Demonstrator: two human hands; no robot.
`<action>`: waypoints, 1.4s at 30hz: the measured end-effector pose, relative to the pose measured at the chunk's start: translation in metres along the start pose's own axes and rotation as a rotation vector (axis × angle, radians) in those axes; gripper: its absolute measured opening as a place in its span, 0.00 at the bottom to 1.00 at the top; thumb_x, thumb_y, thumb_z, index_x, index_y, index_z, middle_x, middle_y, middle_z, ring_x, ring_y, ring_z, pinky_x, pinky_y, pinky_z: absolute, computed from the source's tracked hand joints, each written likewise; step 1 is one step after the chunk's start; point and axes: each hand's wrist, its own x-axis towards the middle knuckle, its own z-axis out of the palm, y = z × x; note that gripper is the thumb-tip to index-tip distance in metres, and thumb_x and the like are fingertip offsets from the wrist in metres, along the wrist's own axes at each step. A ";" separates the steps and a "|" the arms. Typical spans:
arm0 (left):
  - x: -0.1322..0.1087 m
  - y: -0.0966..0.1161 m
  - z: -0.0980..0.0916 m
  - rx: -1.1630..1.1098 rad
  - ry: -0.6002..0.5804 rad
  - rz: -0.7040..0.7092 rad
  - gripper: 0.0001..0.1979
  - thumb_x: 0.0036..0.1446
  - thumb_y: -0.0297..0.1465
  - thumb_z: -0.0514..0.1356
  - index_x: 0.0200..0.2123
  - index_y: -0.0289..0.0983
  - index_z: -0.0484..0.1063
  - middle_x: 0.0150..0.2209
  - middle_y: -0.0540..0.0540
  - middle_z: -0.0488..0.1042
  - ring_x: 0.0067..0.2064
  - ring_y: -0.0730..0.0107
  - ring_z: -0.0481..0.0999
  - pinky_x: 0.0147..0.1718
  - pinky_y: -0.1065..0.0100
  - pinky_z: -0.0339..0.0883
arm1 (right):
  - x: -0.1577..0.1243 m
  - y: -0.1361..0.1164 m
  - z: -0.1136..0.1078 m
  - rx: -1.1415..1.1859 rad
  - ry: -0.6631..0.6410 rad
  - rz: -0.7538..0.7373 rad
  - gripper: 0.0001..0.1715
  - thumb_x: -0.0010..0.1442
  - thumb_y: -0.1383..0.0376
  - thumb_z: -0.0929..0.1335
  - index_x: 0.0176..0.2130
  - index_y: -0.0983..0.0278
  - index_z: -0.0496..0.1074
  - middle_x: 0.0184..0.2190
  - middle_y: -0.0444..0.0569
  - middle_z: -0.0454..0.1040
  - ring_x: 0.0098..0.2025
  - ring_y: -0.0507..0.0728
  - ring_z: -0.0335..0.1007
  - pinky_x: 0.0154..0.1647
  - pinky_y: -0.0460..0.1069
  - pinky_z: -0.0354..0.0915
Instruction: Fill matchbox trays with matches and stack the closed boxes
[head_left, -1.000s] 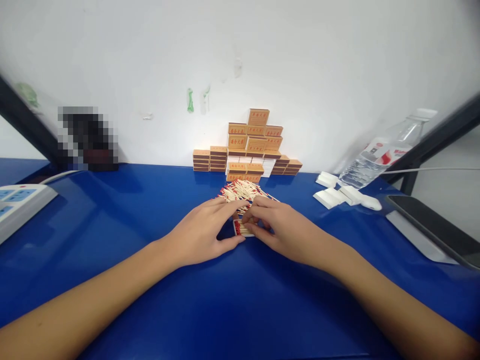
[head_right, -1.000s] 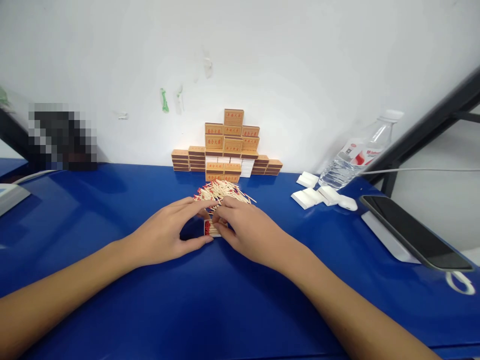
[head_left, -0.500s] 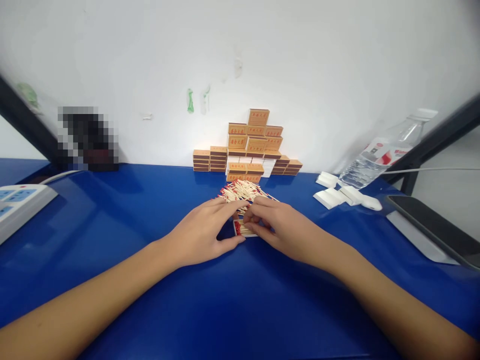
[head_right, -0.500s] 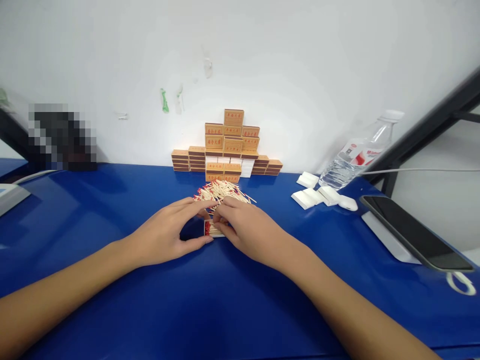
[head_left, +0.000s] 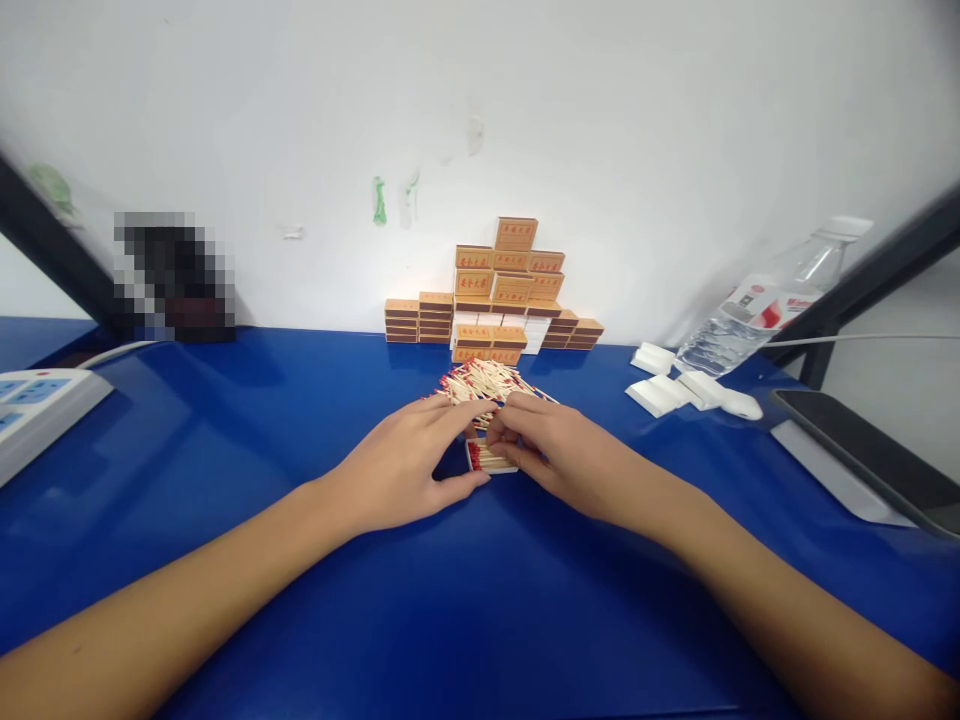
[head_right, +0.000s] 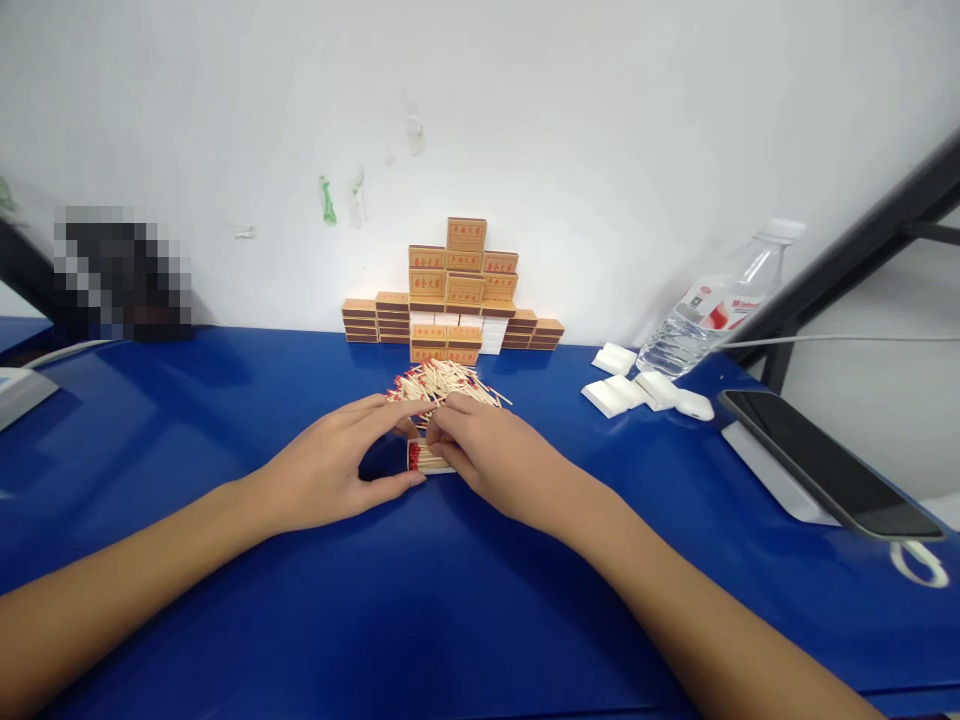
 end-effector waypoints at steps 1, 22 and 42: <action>0.000 0.000 0.000 0.001 -0.001 0.001 0.27 0.64 0.37 0.67 0.63 0.41 0.65 0.50 0.43 0.78 0.52 0.55 0.77 0.53 0.52 0.74 | 0.000 0.000 0.000 0.009 -0.004 0.000 0.09 0.73 0.71 0.63 0.41 0.63 0.71 0.44 0.52 0.75 0.44 0.58 0.71 0.45 0.54 0.66; -0.001 -0.002 0.002 0.013 0.027 0.011 0.31 0.66 0.38 0.65 0.68 0.41 0.61 0.53 0.42 0.78 0.57 0.54 0.76 0.57 0.50 0.72 | -0.008 0.047 -0.035 -0.354 0.050 0.577 0.12 0.68 0.58 0.69 0.35 0.62 0.76 0.36 0.53 0.79 0.34 0.60 0.73 0.33 0.52 0.60; -0.001 -0.001 0.004 -0.049 0.045 -0.017 0.29 0.65 0.40 0.66 0.65 0.41 0.66 0.51 0.42 0.79 0.55 0.55 0.78 0.57 0.49 0.73 | -0.004 0.033 -0.029 -0.281 0.165 0.493 0.08 0.66 0.64 0.67 0.33 0.62 0.72 0.34 0.52 0.78 0.33 0.58 0.72 0.32 0.51 0.60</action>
